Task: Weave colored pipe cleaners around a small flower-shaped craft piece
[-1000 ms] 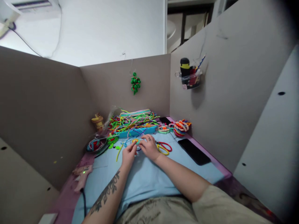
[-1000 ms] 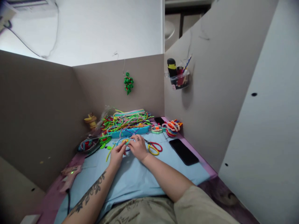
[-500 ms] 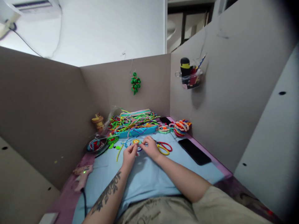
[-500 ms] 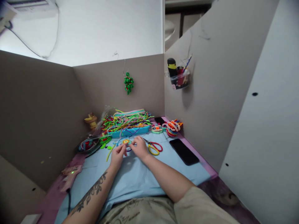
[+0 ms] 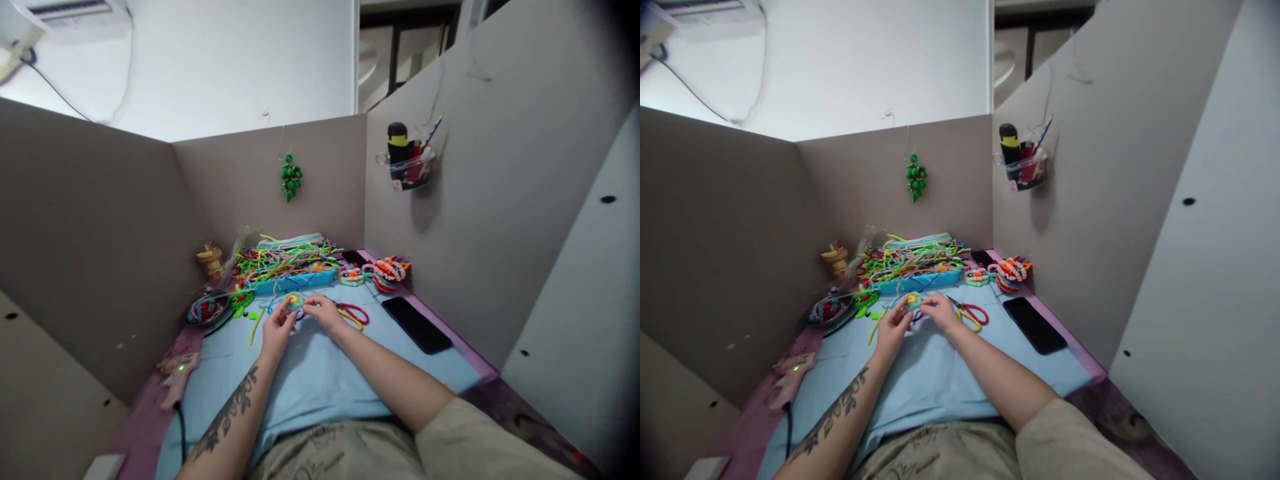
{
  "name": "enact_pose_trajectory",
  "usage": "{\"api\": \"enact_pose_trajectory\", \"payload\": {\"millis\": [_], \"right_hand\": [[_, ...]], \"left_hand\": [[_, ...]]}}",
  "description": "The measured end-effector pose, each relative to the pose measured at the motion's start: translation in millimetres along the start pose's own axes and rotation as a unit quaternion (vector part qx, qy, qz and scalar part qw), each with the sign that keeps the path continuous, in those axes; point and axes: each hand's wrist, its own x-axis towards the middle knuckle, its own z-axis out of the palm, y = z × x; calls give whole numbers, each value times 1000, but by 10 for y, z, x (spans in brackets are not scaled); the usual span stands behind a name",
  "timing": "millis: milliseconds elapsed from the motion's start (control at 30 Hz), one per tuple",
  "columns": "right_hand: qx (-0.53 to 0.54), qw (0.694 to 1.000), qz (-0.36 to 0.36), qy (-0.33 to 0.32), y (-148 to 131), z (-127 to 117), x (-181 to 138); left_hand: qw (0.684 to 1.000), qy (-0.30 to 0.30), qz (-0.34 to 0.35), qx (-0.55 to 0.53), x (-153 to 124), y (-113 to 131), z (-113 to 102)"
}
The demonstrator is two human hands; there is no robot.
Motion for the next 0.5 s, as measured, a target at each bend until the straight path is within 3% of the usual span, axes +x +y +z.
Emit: {"api": "enact_pose_trajectory", "payload": {"millis": [300, 500], "right_hand": [[-58, 997, -36, -39, -18, 8, -27], [-141, 986, -74, 53, 33, -68, 10]], "left_hand": [[994, 56, -2, 93, -3, 125, -35], [991, 115, -25, 59, 59, 104, -114]]}}
